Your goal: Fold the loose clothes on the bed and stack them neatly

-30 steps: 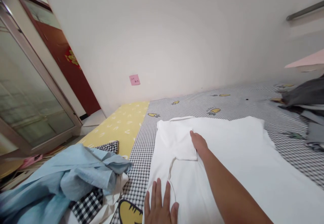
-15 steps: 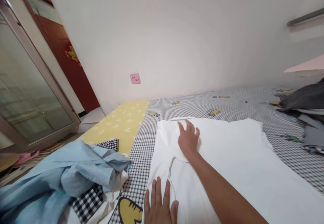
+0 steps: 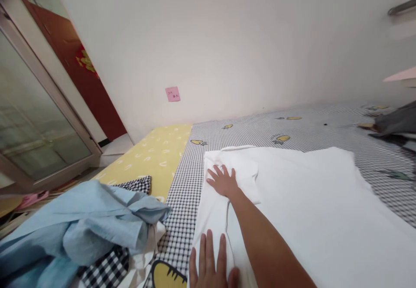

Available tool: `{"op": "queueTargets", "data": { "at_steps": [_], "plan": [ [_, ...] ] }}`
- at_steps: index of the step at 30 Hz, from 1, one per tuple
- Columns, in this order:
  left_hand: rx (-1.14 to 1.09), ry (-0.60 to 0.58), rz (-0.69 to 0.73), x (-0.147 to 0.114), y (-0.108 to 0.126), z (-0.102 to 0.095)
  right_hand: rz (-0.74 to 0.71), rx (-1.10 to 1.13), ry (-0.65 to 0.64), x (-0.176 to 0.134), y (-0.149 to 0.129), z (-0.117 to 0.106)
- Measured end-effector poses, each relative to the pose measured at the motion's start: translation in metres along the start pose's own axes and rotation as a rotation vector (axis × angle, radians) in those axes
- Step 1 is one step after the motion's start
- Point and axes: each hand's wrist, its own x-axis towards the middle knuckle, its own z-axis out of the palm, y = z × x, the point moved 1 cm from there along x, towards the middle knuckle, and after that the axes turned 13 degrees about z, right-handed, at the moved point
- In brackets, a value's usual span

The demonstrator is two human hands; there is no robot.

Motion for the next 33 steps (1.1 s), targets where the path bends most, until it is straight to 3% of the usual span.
{"op": "queueTargets", "data": {
  "at_steps": [3, 6, 11, 12, 15, 19, 22, 25, 29, 33],
  "plan": [
    [0.002, -0.053, 0.01, 0.005, 0.001, -0.008, -0.034, -0.05, 0.021, -0.031, 0.007, -0.014],
    [0.021, -0.059, 0.037, 0.007, 0.0, -0.013, -0.001, -0.131, 0.097, -0.079, 0.043, -0.031],
    [0.044, -0.055, 0.093, 0.008, -0.003, -0.016, 0.524, -0.178, 0.192, -0.188, 0.163, -0.045],
    [0.044, -0.07, 0.092, 0.008, -0.003, -0.016, 0.524, -0.157, 0.224, -0.213, 0.185, -0.041],
    [0.045, -0.121, 0.099, 0.01, -0.005, -0.016, 0.33, -0.114, 0.302, -0.286, 0.225, -0.017],
    [0.025, -0.222, 0.072, 0.021, -0.007, -0.022, 0.236, -0.093, 0.236, -0.337, 0.225, 0.01],
    [0.003, -0.324, 0.05, 0.027, -0.001, -0.037, 0.268, -0.106, 0.252, -0.34, 0.209, 0.006],
    [-0.002, -0.332, 0.062, 0.012, 0.014, -0.064, 0.285, -0.12, 0.257, -0.335, 0.201, -0.003],
    [-0.083, -0.141, 0.178, -0.057, 0.035, -0.107, 0.3, -0.132, 0.265, -0.335, 0.197, -0.009],
    [-0.271, -0.058, 0.228, -0.147, 0.031, -0.144, 0.353, -0.104, 0.34, -0.348, 0.184, -0.011]
  ]
}}
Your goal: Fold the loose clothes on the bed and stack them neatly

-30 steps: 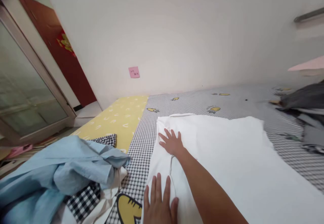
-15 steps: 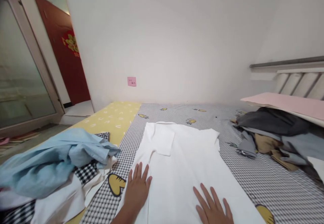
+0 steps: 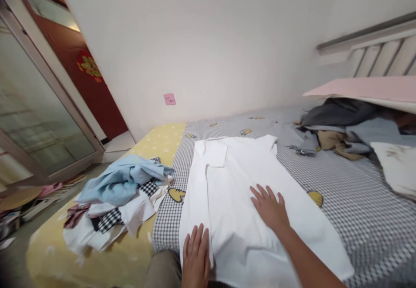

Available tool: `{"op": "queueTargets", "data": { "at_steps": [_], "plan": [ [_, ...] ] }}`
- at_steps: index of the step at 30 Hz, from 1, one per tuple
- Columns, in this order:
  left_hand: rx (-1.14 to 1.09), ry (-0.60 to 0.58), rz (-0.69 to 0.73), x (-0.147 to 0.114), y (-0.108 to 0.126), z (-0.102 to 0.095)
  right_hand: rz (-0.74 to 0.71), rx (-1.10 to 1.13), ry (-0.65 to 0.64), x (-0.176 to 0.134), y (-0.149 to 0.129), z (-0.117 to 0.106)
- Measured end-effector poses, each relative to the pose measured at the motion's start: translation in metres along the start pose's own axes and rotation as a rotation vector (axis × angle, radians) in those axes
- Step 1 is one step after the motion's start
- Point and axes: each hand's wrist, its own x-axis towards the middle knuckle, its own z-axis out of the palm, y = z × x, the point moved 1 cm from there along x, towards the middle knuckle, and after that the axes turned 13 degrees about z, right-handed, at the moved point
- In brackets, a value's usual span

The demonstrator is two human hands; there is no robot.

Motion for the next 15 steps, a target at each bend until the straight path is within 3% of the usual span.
{"op": "queueTargets", "data": {
  "at_steps": [1, 3, 7, 9, 11, 13, 15],
  "plan": [
    [-0.075, 0.014, -0.034, -0.019, 0.001, -0.008, 0.02, 0.04, 0.014, -0.008, -0.001, -0.001],
    [-0.204, 0.097, -0.233, -0.046, -0.001, -0.022, 0.035, 0.177, 0.029, -0.03, 0.002, -0.002],
    [-0.431, 0.35, -0.78, -0.059, -0.016, -0.038, 0.031, 0.633, -0.012, -0.094, 0.031, 0.003],
    [-0.574, 0.35, -0.923, -0.052, -0.024, -0.037, 0.237, 0.918, -0.074, -0.13, 0.06, 0.008],
    [-0.663, 0.295, -1.0, -0.043, -0.033, -0.031, 0.625, 1.17, -0.083, -0.163, 0.093, 0.013],
    [-0.679, 0.253, -1.035, -0.035, -0.042, -0.02, 0.963, 1.315, 0.019, -0.187, 0.125, 0.016],
    [-0.633, 0.257, -0.993, -0.028, -0.047, -0.011, 1.13, 1.359, 0.136, -0.199, 0.153, 0.012]
  ]
}}
